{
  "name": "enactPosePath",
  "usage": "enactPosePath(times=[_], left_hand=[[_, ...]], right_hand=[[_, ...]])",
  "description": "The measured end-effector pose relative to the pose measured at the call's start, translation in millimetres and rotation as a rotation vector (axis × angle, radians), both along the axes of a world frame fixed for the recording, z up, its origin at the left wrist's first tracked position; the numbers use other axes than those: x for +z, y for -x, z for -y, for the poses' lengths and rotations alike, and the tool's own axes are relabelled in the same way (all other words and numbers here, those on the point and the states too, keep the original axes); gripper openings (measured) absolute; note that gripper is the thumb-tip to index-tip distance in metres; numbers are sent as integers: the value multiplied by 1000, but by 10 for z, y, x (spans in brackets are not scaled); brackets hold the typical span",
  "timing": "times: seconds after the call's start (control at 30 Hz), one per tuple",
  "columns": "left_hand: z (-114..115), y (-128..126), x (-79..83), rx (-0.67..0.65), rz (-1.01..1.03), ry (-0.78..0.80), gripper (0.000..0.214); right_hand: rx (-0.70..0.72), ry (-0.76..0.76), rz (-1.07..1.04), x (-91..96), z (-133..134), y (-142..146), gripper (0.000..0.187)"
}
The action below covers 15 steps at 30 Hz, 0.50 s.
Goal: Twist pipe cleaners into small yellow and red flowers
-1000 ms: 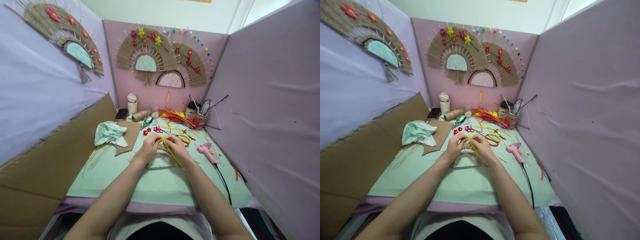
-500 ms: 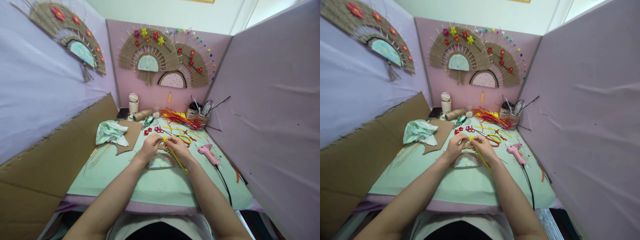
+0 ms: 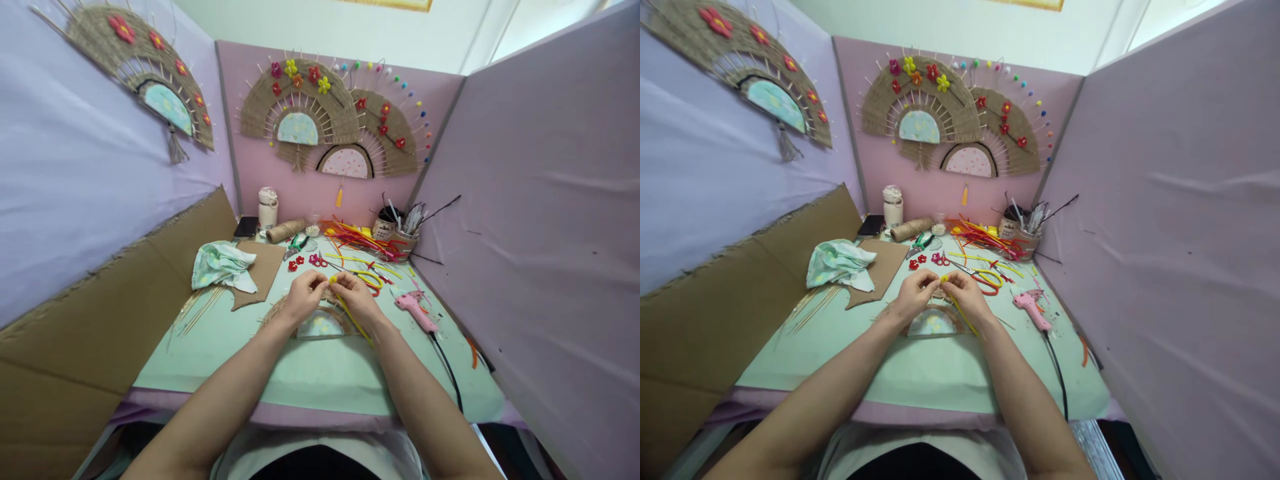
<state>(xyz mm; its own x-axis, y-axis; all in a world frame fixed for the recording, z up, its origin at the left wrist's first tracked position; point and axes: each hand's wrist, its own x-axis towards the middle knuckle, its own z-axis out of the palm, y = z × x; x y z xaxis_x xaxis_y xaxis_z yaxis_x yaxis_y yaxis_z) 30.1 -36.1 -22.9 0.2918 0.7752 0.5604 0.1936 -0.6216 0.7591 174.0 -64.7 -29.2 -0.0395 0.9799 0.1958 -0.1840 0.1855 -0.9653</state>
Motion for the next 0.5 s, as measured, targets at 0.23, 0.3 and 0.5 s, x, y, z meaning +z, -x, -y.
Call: enactPosePath(times=[0.23,0.3,0.5], left_hand=[[-24,38,78,-126,132,537,15],[-44,82,113,-209,186,760,13],[-90,154,153,-412,272,1164,13]], right_hand=[[-75,-107,206,0,4,37,13],[-98,-181,290,1,28,62,10],[-198,-318,398,12,72,117,7]])
